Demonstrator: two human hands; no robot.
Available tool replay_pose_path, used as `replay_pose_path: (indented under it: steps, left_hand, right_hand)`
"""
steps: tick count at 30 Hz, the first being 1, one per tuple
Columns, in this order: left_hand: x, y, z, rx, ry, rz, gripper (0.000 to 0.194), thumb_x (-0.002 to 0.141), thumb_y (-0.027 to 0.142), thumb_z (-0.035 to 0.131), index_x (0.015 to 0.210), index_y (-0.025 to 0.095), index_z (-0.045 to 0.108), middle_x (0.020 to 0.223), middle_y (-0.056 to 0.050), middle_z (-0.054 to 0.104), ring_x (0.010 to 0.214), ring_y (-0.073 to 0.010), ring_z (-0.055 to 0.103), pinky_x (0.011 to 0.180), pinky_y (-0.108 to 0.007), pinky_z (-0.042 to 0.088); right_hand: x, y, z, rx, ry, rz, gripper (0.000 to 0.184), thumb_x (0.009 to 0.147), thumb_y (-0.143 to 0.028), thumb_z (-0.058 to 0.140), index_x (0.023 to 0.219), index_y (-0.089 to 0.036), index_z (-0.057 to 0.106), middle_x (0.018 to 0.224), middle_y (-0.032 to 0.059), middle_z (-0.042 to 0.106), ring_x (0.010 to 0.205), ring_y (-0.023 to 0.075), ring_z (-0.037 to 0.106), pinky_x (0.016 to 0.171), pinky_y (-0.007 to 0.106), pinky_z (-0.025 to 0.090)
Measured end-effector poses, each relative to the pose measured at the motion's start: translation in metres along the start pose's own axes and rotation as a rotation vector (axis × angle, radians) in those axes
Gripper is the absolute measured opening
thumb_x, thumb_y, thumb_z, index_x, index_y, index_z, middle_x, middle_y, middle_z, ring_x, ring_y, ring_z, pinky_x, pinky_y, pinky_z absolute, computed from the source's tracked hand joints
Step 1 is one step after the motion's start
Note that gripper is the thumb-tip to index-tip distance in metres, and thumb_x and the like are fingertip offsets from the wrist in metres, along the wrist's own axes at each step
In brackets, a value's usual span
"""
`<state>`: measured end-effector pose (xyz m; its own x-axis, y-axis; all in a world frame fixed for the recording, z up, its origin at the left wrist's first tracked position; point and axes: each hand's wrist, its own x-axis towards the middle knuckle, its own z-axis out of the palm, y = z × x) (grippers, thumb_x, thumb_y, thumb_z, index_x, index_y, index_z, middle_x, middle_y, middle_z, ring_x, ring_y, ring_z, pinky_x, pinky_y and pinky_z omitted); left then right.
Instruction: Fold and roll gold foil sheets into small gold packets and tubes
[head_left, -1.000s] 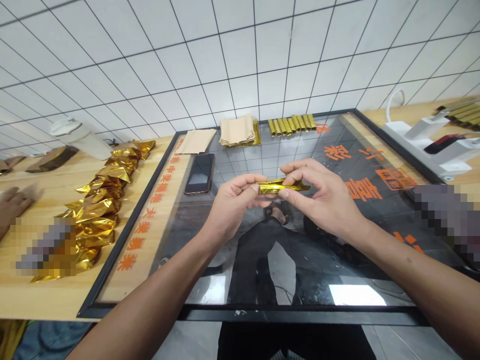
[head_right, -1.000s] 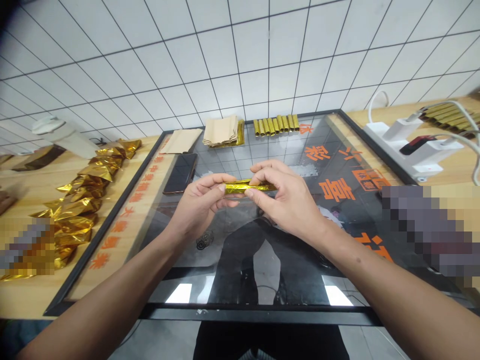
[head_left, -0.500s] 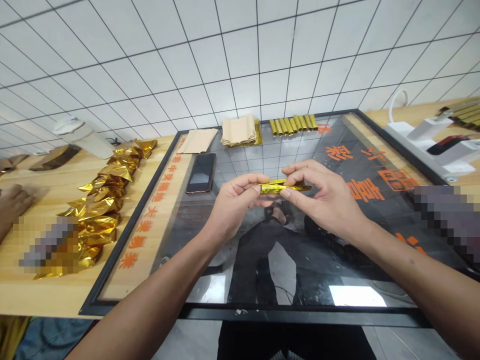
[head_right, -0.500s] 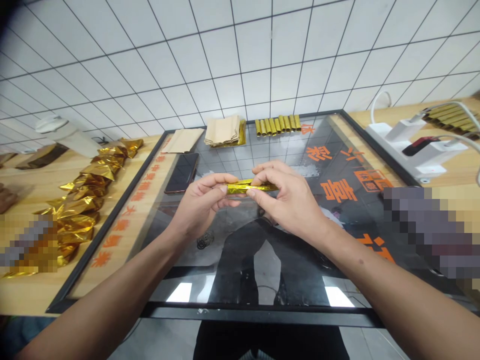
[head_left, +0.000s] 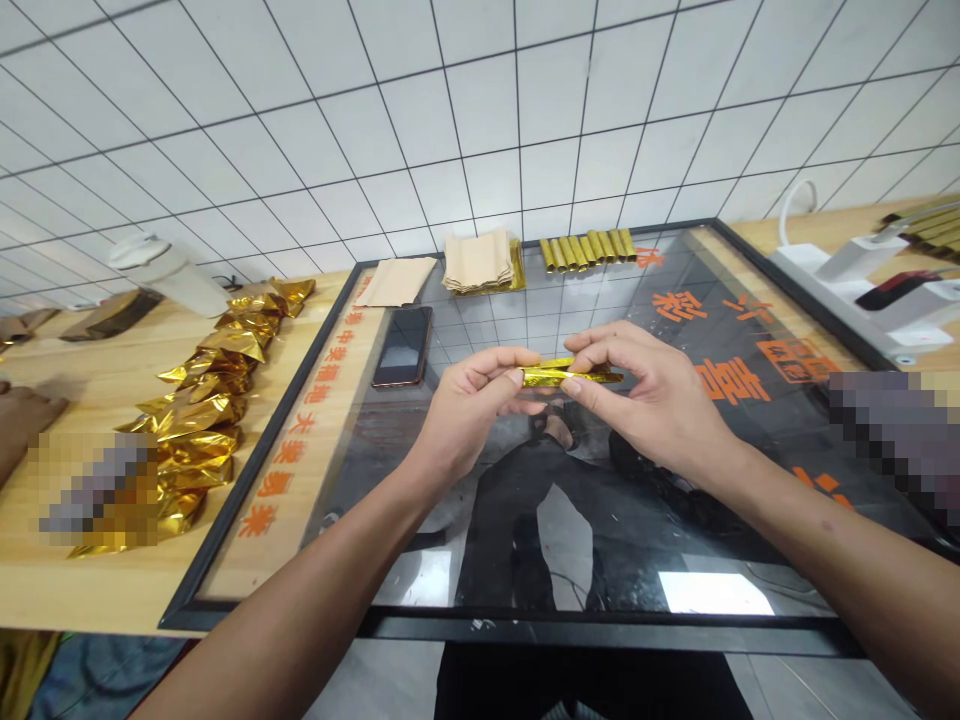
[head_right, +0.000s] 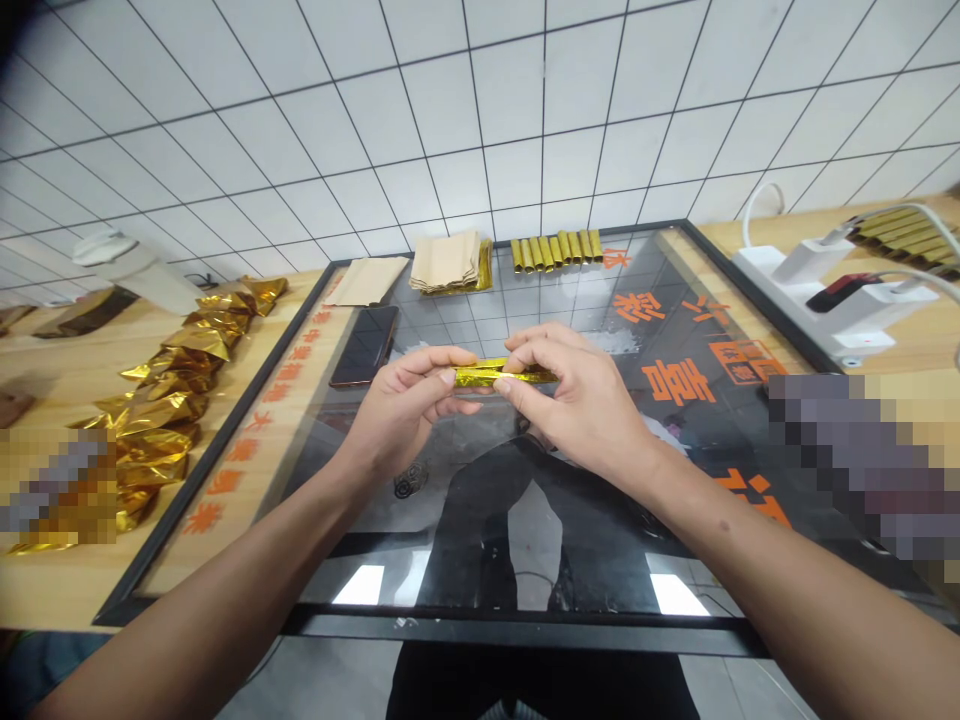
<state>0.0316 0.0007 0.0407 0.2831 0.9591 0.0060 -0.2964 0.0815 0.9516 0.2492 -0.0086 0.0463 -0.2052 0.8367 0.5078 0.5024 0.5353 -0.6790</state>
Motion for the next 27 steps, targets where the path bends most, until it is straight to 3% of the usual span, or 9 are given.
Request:
replay_pose_path:
  steps: [18,27]
  left_hand:
    - [-0.0008,0.0004,-0.0017,0.059,-0.018,0.046,0.021,0.087,0.032,0.081,0.103,0.019,0.084,0.105,-0.008,0.08,0.096,-0.0203,0.076,0.077,-0.03,0.068]
    - [0.0005,0.0018,-0.0006,0.007,-0.019,-0.01,0.019,0.089,0.028,0.077,0.103,0.017,0.082,0.102,-0.01,0.082,0.093,-0.0221,0.081,0.073,-0.027,0.066]
  right_hand:
    - [-0.0013,-0.0005,-0.0002,0.006,-0.007,0.013,0.002,0.093,-0.028,0.076,0.092,-0.026,0.076,0.118,0.0091,0.076,0.115,0.0303,0.071,0.094,0.047,0.057]
    - [-0.001,-0.0021,-0.001,0.004,-0.009,0.017,0.001,0.093,-0.025,0.076,0.092,-0.026,0.076,0.117,0.0089,0.076,0.114,0.0294,0.072,0.093,0.045,0.057]
